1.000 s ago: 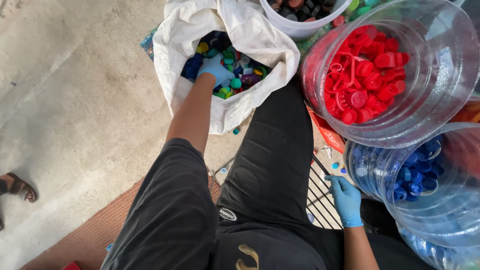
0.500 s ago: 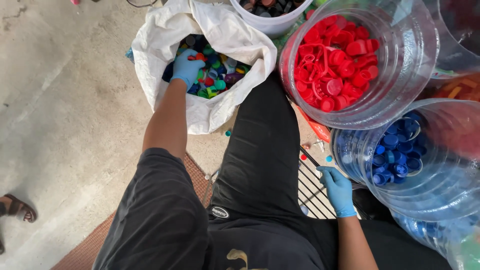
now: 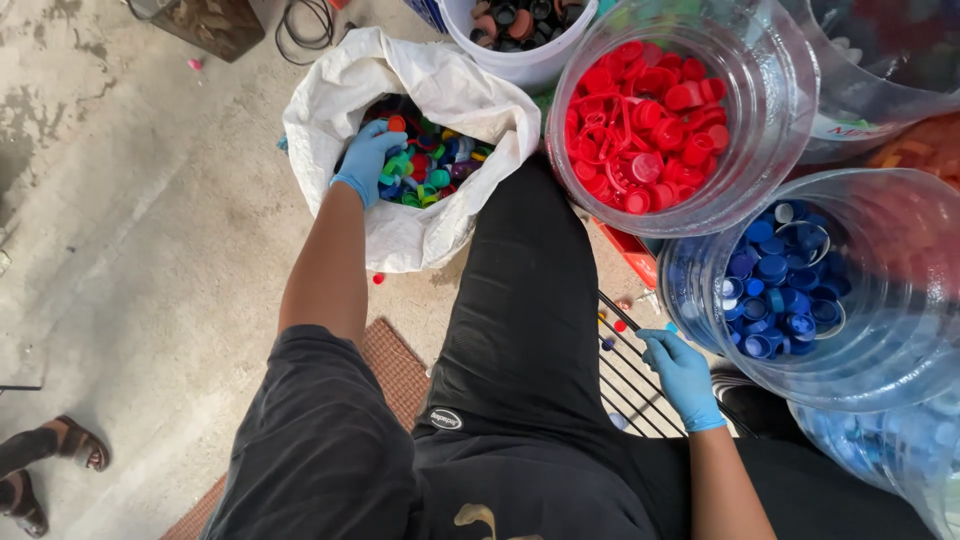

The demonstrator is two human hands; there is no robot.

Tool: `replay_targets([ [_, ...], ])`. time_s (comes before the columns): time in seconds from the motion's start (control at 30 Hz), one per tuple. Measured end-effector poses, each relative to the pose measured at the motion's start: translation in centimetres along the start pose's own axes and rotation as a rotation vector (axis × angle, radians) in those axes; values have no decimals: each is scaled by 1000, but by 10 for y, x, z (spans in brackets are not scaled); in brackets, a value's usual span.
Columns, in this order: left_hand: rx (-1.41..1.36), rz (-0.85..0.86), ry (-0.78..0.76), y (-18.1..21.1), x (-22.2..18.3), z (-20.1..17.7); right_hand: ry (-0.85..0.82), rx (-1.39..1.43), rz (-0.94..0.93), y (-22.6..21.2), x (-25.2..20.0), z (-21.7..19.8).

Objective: Sorting plastic bottle caps by color from a large bag into separate containers

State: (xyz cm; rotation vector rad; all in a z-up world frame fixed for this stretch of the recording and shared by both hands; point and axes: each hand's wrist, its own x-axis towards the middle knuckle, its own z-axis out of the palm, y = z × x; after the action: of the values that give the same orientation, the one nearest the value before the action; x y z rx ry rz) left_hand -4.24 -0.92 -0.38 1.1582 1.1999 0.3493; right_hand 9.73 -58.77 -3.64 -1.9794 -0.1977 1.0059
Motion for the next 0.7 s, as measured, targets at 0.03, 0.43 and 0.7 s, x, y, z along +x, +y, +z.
replay_targets([
  [0.03,2,7,-2,4,-4,2,3,4,-5,0,-1,-1],
  [0.43,-429,-271,12,43,-44,10,0,-95,-1,8,-2,-4],
  [0.7,-658,-446,63,38,-34,18,8,-81,91,-15,-11,-1],
])
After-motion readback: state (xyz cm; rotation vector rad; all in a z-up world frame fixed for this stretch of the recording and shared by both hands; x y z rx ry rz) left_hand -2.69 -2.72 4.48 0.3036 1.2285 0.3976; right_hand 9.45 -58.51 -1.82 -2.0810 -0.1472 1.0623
